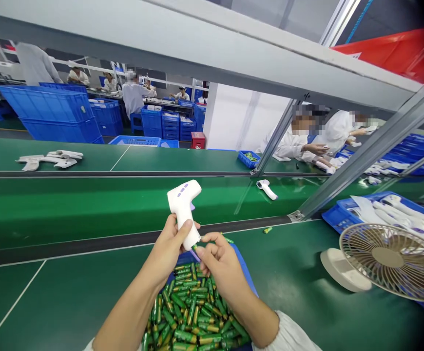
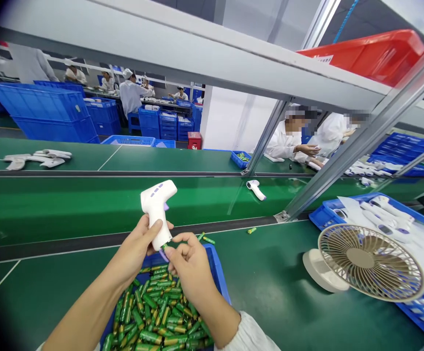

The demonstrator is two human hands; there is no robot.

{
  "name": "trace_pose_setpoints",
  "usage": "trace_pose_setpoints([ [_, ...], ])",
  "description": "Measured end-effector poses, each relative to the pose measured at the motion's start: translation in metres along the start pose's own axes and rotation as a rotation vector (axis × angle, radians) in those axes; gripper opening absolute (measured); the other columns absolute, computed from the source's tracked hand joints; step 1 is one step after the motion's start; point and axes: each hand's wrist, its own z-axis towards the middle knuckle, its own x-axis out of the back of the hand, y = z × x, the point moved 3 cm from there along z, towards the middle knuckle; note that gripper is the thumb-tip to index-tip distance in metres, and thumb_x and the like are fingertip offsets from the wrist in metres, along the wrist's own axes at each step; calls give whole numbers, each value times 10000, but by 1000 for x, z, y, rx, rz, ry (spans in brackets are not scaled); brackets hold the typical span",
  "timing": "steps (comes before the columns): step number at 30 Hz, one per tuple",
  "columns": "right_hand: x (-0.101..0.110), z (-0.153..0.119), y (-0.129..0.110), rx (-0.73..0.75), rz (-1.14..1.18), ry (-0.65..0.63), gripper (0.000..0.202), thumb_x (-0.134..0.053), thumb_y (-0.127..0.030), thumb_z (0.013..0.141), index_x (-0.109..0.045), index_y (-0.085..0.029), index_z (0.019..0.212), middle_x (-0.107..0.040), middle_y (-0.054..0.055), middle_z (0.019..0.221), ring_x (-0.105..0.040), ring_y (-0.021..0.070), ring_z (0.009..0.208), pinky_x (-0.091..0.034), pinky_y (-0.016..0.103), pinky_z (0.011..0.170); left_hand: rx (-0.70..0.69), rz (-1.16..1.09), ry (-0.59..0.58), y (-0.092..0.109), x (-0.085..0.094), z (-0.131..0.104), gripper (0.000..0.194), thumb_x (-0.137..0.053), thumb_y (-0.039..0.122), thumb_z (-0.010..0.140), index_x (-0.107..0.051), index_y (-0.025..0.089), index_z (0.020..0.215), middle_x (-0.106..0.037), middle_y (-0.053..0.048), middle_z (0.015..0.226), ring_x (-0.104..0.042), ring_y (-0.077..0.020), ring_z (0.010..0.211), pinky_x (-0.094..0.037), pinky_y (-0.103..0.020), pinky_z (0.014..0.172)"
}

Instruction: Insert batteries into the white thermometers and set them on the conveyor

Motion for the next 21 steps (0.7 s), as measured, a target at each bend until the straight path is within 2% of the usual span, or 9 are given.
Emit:
trace_pose_setpoints([
  [3,8,2,-6,117,-1,133,325,-650,-497,784,-487,-217,819,-441,-89,509,-386,91,457,-321,214,470,118,-120,-72,-3,0,2,331,-650,405,820,-609,140,1014,-631,-66,829,-451,-82,522,-316,-184,436],
  [6,16,-1,-9,165,-143,209,301,-474,-487,896,-481,-219,761,-430,-65,535,-375,101,466,-298,223,456,236,-438,-57,-1,5,6,217,-524,297,898,-601,104,960,-569,-50,750,-422,-70,486,-316,-181,409],
  [7,17,-3,-9,173,-254,168,289,-448,-444,914,-486,-218,738,-434,-58,540,-384,104,474,-297,228,464,254,-549,-40,1,7,7,194,-494,260,906,-593,97,944,-542,-36,723,-393,-60,466,-314,-178,403],
  [9,11,-10,-6,202,-578,-32,212,-482,-311,886,-509,-210,701,-475,-45,556,-429,112,504,-304,239,503,253,-709,-3,4,13,10,169,-463,218,906,-575,91,919,-506,-18,698,-343,-46,440,-311,-174,394],
  [11,3,-18,0,238,-949,-273,71,-539,-192,789,-557,-207,721,-553,-28,606,-499,131,560,-311,255,545,244,-771,43,5,17,12,155,-460,210,902,-562,93,904,-501,-17,698,-336,-45,438,-315,-175,391],
  [13,-3,-24,5,259,-1240,-417,121,-573,-147,705,-601,-213,803,-622,-7,685,-563,166,639,-322,270,575,232,-776,65,4,19,13,152,-459,215,902,-555,97,905,-503,-17,700,-338,-49,439,-309,-177,386],
  [16,-7,-25,8,247,-1466,-427,177,-574,-150,716,-615,-198,882,-667,43,829,-611,212,777,-360,288,620,228,-745,65,1,17,13,154,-465,226,905,-551,98,909,-500,-13,688,-334,-52,434,-294,-180,381],
  [21,-5,-20,6,156,-1503,-359,101,-566,-167,792,-611,-197,878,-669,44,888,-631,212,837,-382,288,654,198,-671,74,1,17,13,153,-466,230,912,-549,101,907,-513,-21,685,-353,-60,432,-289,-187,381],
])
